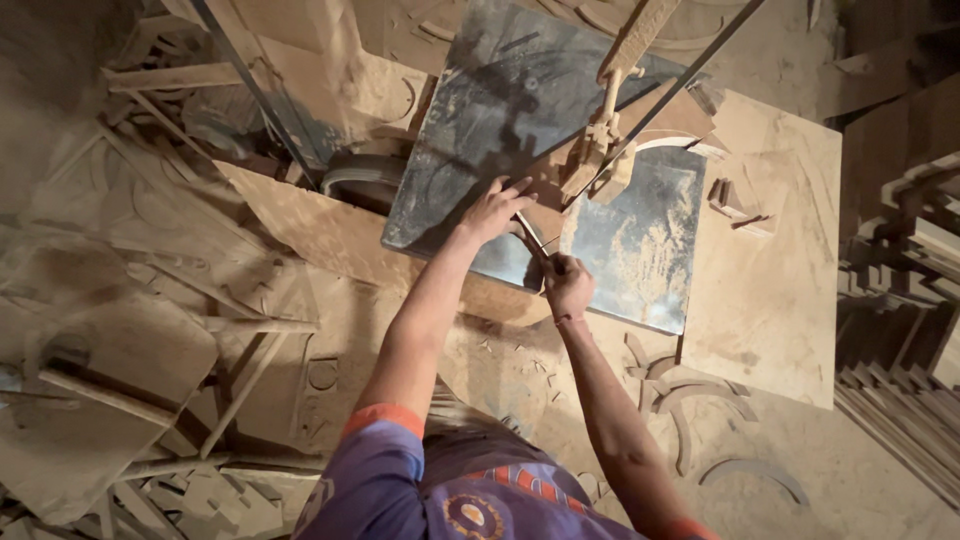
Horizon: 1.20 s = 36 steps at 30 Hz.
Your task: The person cuts curved shapes out of plywood sheets on a bandsaw, guiding each board with both hands along the blade. They use a small straight edge to mark or check lines on the wood, reposition the cut pieces aside, and continue cutting additional curved pieces.
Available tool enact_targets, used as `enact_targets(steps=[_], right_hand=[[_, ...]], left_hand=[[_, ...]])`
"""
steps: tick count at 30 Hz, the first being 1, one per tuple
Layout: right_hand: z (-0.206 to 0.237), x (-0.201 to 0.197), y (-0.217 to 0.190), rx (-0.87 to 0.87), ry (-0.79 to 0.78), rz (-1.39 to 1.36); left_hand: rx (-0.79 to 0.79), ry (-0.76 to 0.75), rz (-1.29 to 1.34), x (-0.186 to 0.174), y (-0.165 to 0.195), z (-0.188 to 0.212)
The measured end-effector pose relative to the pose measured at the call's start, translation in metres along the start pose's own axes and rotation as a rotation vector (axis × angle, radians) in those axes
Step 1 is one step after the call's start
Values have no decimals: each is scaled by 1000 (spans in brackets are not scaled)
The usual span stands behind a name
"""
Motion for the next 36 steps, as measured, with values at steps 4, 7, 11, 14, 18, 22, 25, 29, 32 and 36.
enact_targets(steps=[4,7,11,14,18,22,25,29,32,36], right_hand=[[-2,2,-2,-4,-7,21],[-3,2,-3,-5,17,4],[-3,3,-5,-9,39,-10],[-4,4,-6,13,40,-11],[-4,6,-6,64,19,-36],[-4,7,-3,73,1,-69],[-4,8,-2,71,-7,-51],[-5,9,-3,58,12,-51],[-5,9,-4,74,18,-69],[-7,10,-5,72,30,-72]], left_hand=[[-9,-25,3,-1,-2,-3],[-10,-34,21,-2,-2,-5],[4,-48,-3,-4,-4,-8],[-40,-99,24,-4,-6,-11],[-71,-150,33,-5,-7,-13],[-84,-166,44,-7,-10,-15],[-80,-164,40,-7,-11,-18],[-66,-173,3,-6,-13,-22],[-45,-160,-2,-7,-15,-23],[-9,-126,25,-10,-17,-25]])
Point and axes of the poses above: each hand's wrist, its own z-axis away from the middle knuckle, its own x-axis out of the palm, y = z × x, the point moved 5 cm from there along -z, towards the middle knuckle, and after that the axes turned 10 degrees about x, right-handed, at the moved point
